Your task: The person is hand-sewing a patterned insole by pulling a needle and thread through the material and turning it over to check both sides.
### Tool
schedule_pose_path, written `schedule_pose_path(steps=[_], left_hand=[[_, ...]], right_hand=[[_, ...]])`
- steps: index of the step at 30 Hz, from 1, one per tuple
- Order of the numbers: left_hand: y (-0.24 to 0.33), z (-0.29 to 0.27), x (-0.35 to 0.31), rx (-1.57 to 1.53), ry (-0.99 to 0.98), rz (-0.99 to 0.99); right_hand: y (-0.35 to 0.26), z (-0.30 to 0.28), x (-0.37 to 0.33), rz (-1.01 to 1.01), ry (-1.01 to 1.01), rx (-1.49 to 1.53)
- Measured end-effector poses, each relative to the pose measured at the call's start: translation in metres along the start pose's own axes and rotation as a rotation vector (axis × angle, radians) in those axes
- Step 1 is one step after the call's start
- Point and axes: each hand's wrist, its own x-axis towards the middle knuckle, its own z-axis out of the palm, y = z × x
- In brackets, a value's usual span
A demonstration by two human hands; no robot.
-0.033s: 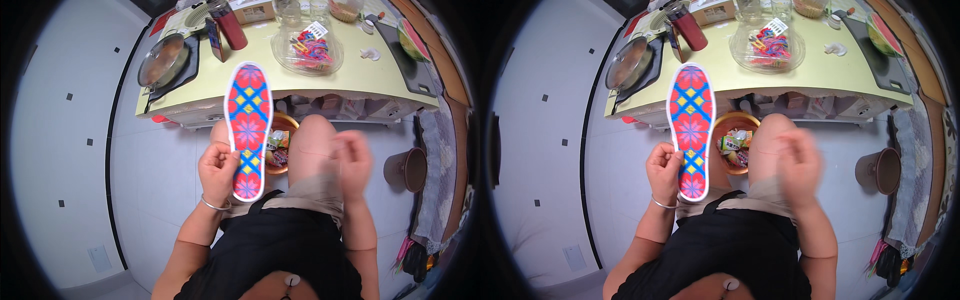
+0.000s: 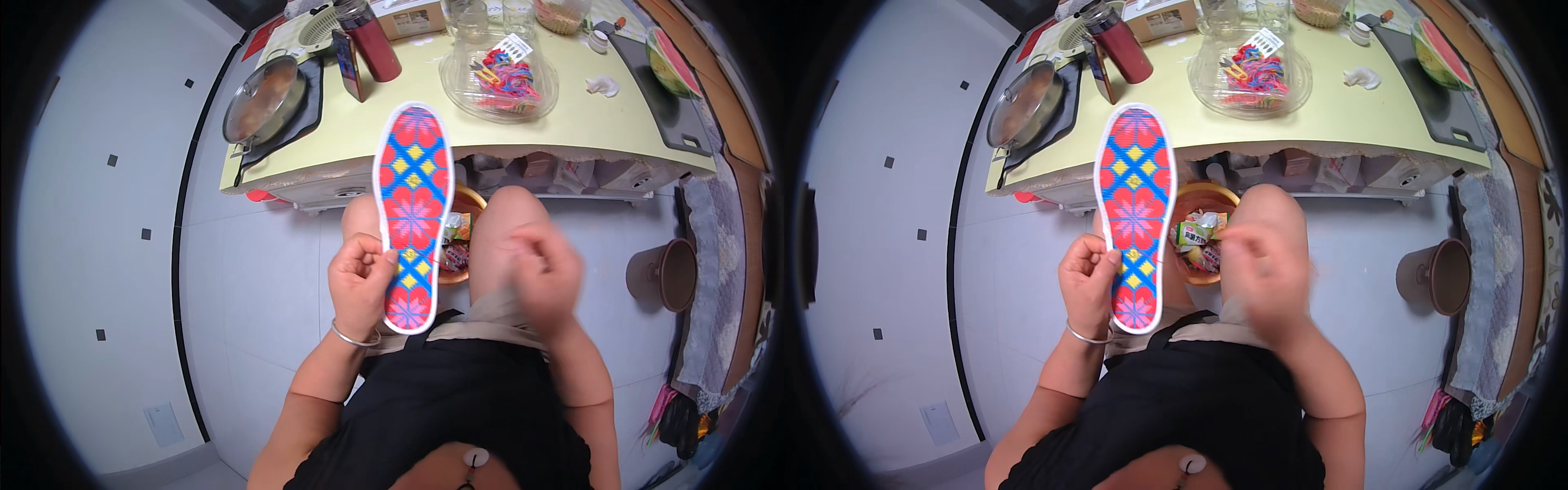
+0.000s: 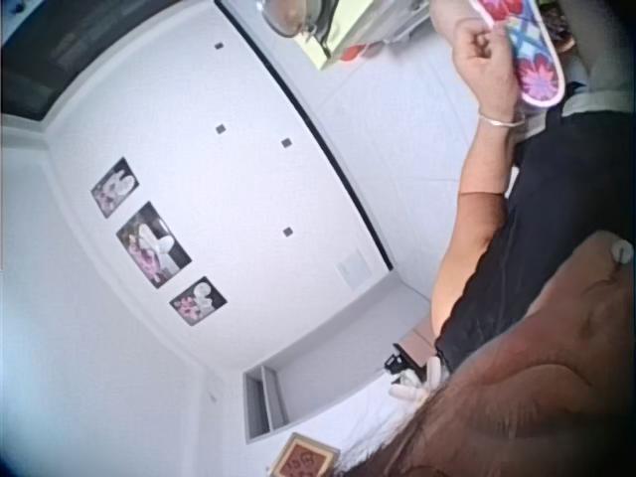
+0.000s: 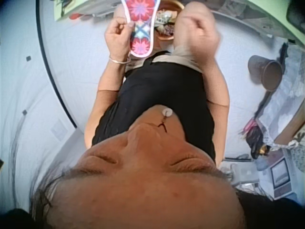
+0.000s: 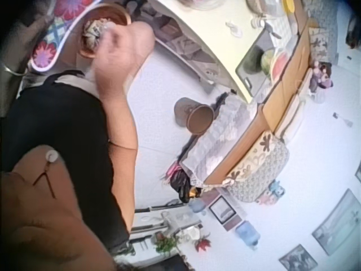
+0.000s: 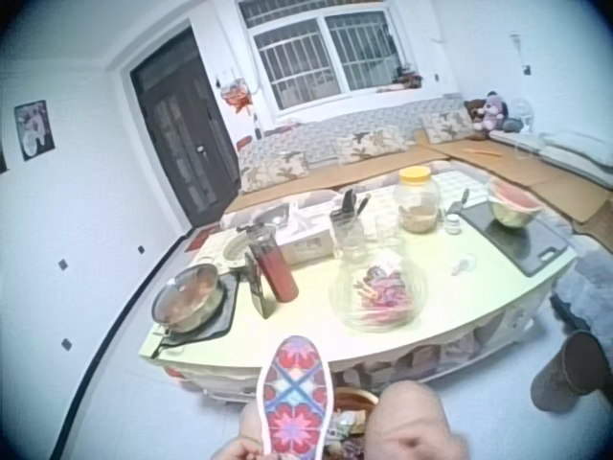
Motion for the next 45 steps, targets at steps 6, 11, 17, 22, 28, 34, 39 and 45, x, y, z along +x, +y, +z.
schedule_pose_path(steps=[6, 11, 17, 22, 28, 34, 39, 45], left_hand=[[0.001, 0.013, -0.012, -0.073, -0.11, -0.064], [-0.003, 0.009, -0.013, -0.081, -0.104, -0.096], [-0.002, 0.013, -0.012, -0.084, -0.117, -0.101], [-0.003, 0.013, -0.013, -0.074, -0.112, -0.095], [-0.003, 0.014, -0.013, -0.057, -0.102, -0.075], [-0.004, 0.015, -0.013, -0.032, -0.108, -0.042], [-0.003, 0.017, -0.014, -0.034, -0.103, -0.037], [-0.007, 0.022, -0.018, 0.2, -0.061, 0.098]], right_hand=[[0.001, 0.046, -0.001, -0.41, -0.181, -0.193], [0.005, 0.044, 0.002, -0.386, -0.119, -0.241], [0.008, 0.05, -0.001, -0.472, -0.129, -0.251], [0.008, 0.049, -0.001, -0.468, -0.144, -0.263], [0.008, 0.049, -0.001, -0.484, -0.137, -0.271], [0.006, 0.048, -0.001, -0.486, -0.14, -0.279], [0.005, 0.047, -0.001, -0.49, -0.141, -0.281], [-0.001, 0.045, -0.001, -0.485, -0.189, -0.331]])
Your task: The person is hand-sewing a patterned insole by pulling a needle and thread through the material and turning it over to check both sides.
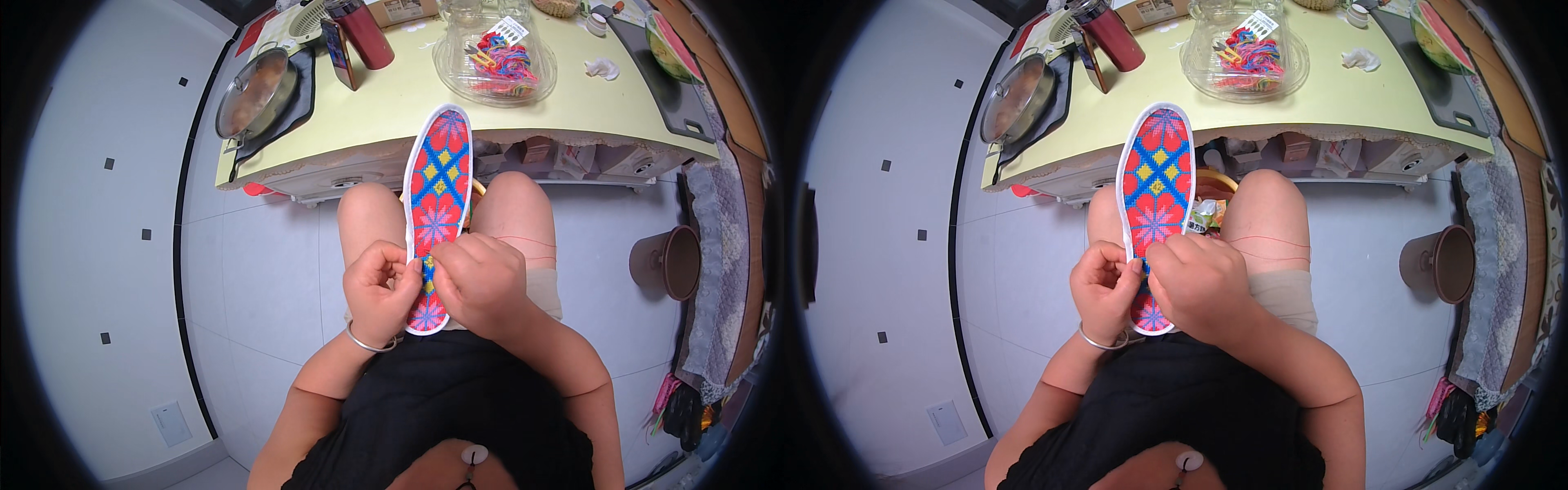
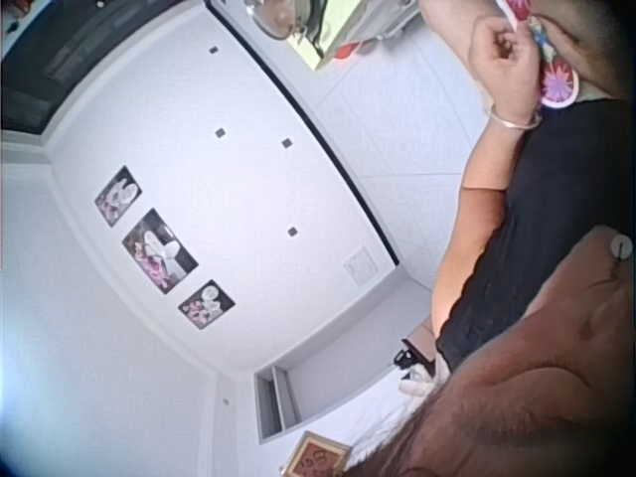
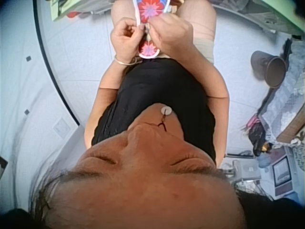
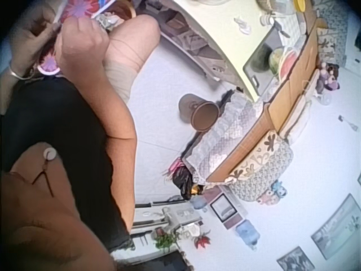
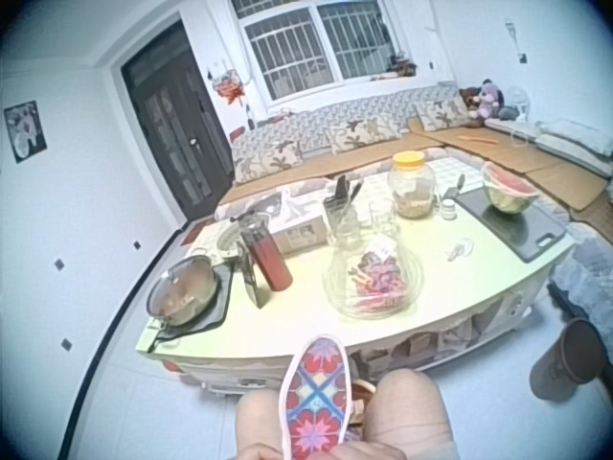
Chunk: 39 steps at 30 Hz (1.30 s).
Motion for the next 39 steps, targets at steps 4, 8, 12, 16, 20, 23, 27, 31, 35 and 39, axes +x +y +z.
schedule_pose_path(steps=[4, 8, 12, 16, 20, 23, 27, 31, 35, 39], left_hand=[[-0.004, 0.0, -0.001, 0.196, -0.033, 0.16], [-0.008, -0.003, 0.002, 0.176, -0.008, 0.169], [-0.006, -0.002, 0.003, 0.257, -0.035, 0.255], [-0.006, -0.005, 0.007, 0.0, 0.02, 0.103], [-0.001, -0.015, 0.017, -0.333, -0.115, 0.025], [-0.008, -0.008, 0.015, -0.41, -0.203, -0.034], [-0.011, -0.01, 0.014, -0.361, -0.26, -0.071], [-0.008, -0.009, 0.009, -0.338, -0.307, -0.053], [-0.008, -0.011, 0.006, -0.453, -0.346, -0.073], [-0.016, -0.036, 0.014, -0.537, -0.206, -0.119]], right_hand=[[-0.001, 0.003, 0.0, 0.012, -0.016, -0.031], [-0.002, 0.003, -0.001, 0.079, 0.036, -0.038], [0.001, 0.005, -0.003, 0.021, 0.028, -0.064], [0.006, -0.002, 0.008, 0.062, 0.175, 0.025], [0.024, -0.008, 0.002, 0.774, 0.167, 0.947], [0.016, 0.007, -0.004, 1.011, 0.078, 1.507], [0.016, 0.017, -0.011, 1.079, 0.129, 1.788], [0.009, 0.022, -0.011, 0.987, 0.268, 1.834], [0.05, 0.004, 0.0, 0.753, 0.288, 1.59], [0.093, -0.047, -0.021, 0.759, 0.441, 2.151]])
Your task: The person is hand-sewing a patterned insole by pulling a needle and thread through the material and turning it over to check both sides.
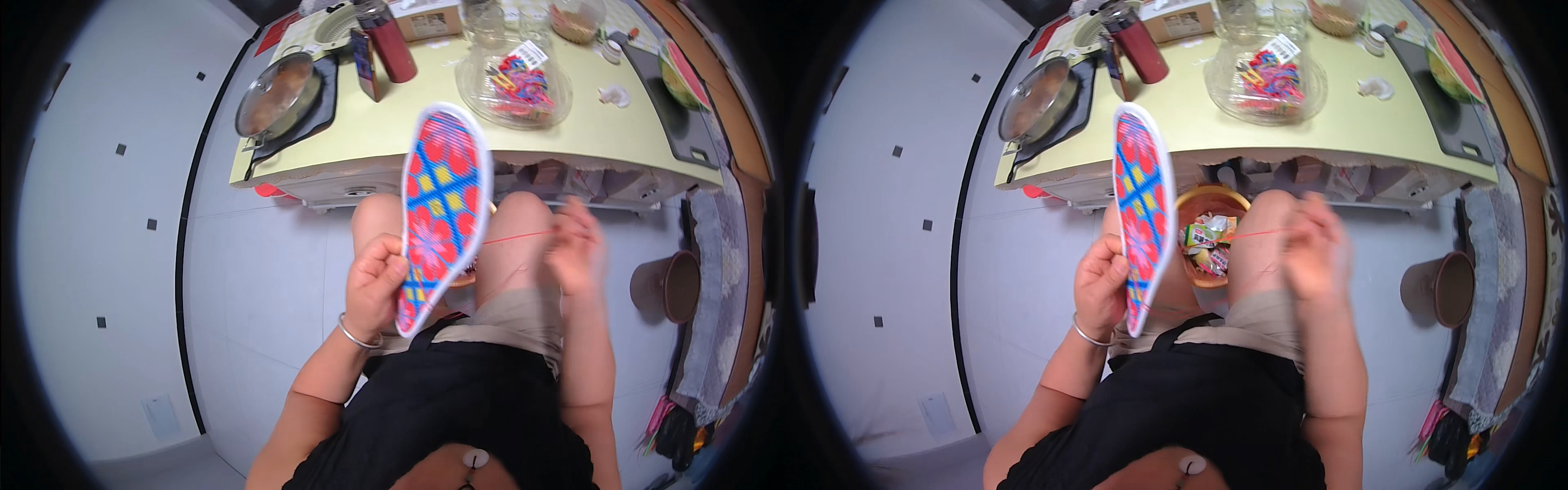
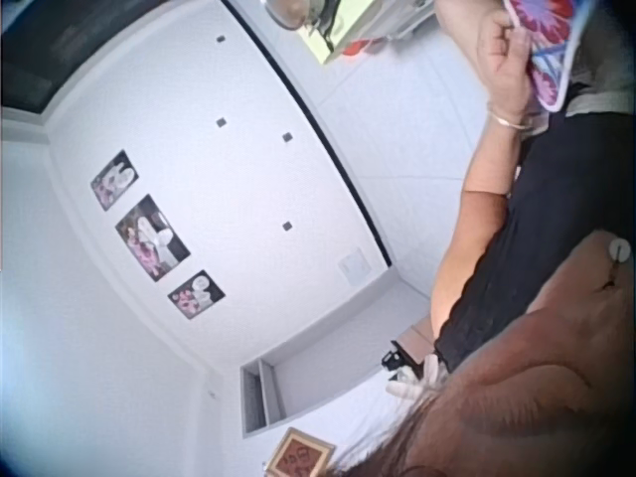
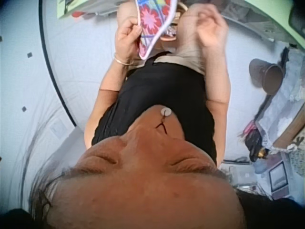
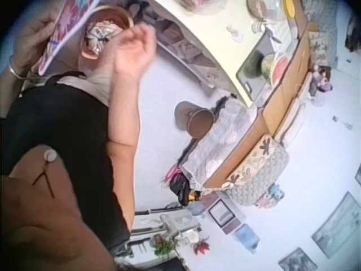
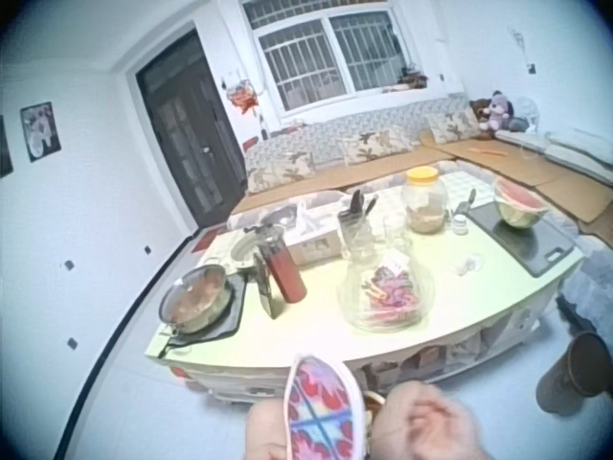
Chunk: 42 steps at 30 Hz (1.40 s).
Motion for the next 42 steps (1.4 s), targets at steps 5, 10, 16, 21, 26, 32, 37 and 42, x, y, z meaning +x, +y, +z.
schedule_pose_path(steps=[5, 10, 16, 21, 26, 32, 37, 42], left_hand=[[0.055, -0.083, 0.008, -0.024, 0.223, 0.185], [0.095, -0.181, 0.001, -0.605, 0.15, 0.243], [0.049, -0.096, 0.019, -0.968, -0.233, -0.146], [0.006, -0.035, 0.042, -1.107, -0.535, -0.374], [0.003, 0.01, 0.035, -1.097, -0.397, -0.589], [-0.009, 0.014, 0.03, -1.111, -0.455, -0.637], [-0.023, 0.009, 0.032, -1.073, -0.562, -0.628], [-0.001, 0.024, 0.032, -1.051, -0.384, -0.699]], right_hand=[[-0.21, -0.068, -0.079, -0.413, 0.261, -0.088], [-0.432, -0.135, -0.247, -0.821, 0.65, -0.18], [-0.321, -0.09, -0.152, -0.856, 0.452, -0.498], [-0.049, 0.032, -0.027, -0.588, 0.308, -1.209], [0.071, 0.083, -0.018, -0.491, -0.111, -1.623], [0.095, 0.077, -0.005, -0.786, -0.49, -1.927], [0.099, 0.074, -0.003, -0.835, -0.51, -1.968], [0.1, 0.076, -0.004, -0.849, -0.498, -1.973]])
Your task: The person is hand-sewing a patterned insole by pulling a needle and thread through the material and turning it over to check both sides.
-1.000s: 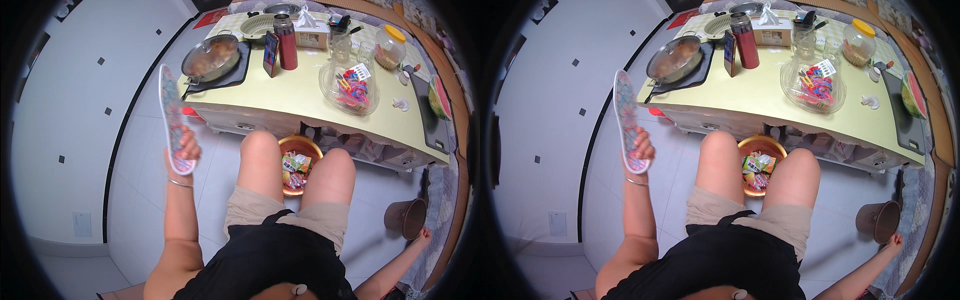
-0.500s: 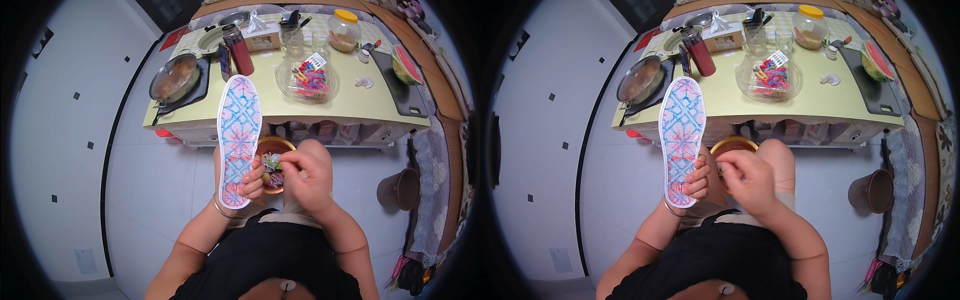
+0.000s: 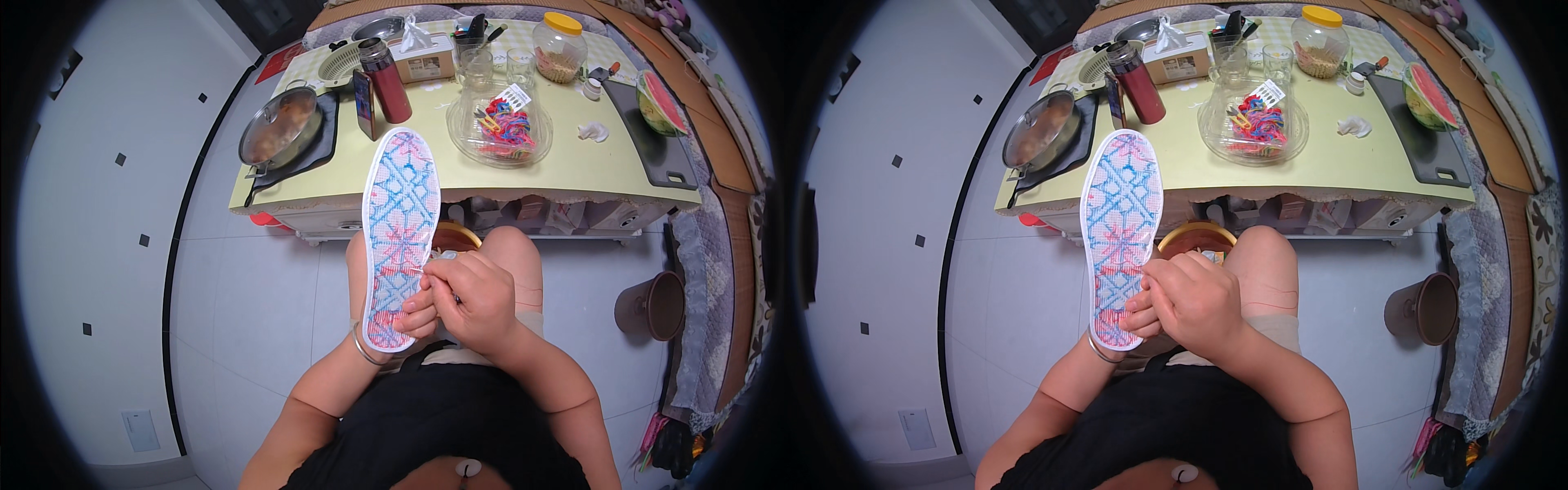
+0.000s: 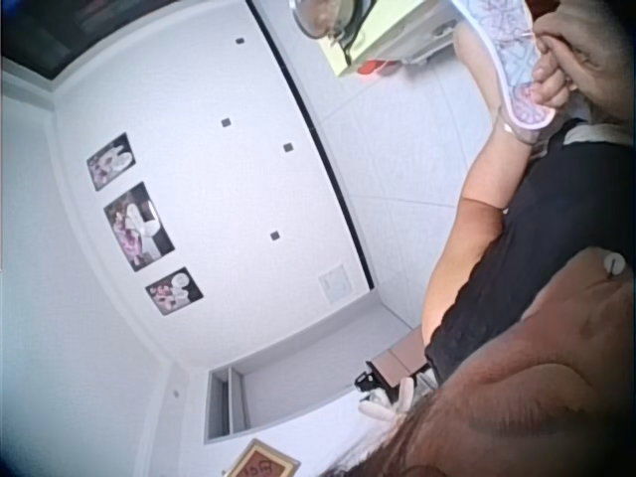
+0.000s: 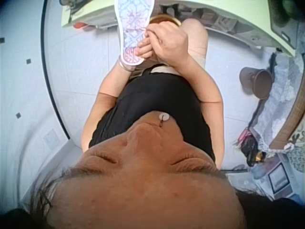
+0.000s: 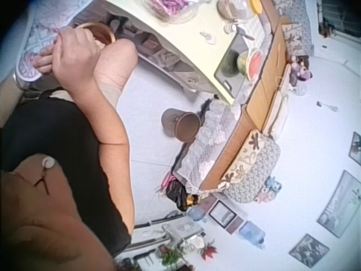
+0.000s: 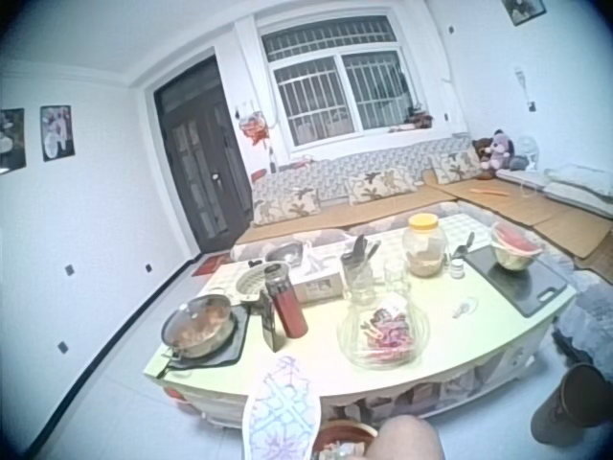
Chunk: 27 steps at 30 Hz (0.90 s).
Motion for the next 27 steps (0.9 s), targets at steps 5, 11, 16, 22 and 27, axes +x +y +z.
schedule_pose_path(steps=[5, 11, 16, 22, 27], left_hand=[[-0.001, -0.014, -0.005, -0.004, -0.006, 0.016], [-0.001, -0.038, 0.0, -0.017, -0.32, -0.039], [-0.007, 0.01, -0.008, 0.109, 0.214, 0.077], [-0.009, 0.012, -0.008, 0.133, 0.191, 0.083], [-0.011, -0.003, -0.01, 0.085, 0.09, 0.074]], right_hand=[[0.001, -0.002, 0.0, -0.01, -0.002, -0.007], [-0.001, -0.001, 0.0, -0.026, 0.023, 0.003], [0.0, -0.005, -0.002, -0.015, 0.001, -0.016], [-0.002, -0.006, -0.003, -0.029, 0.007, -0.032], [-0.002, -0.006, -0.003, -0.029, 0.026, -0.05]])
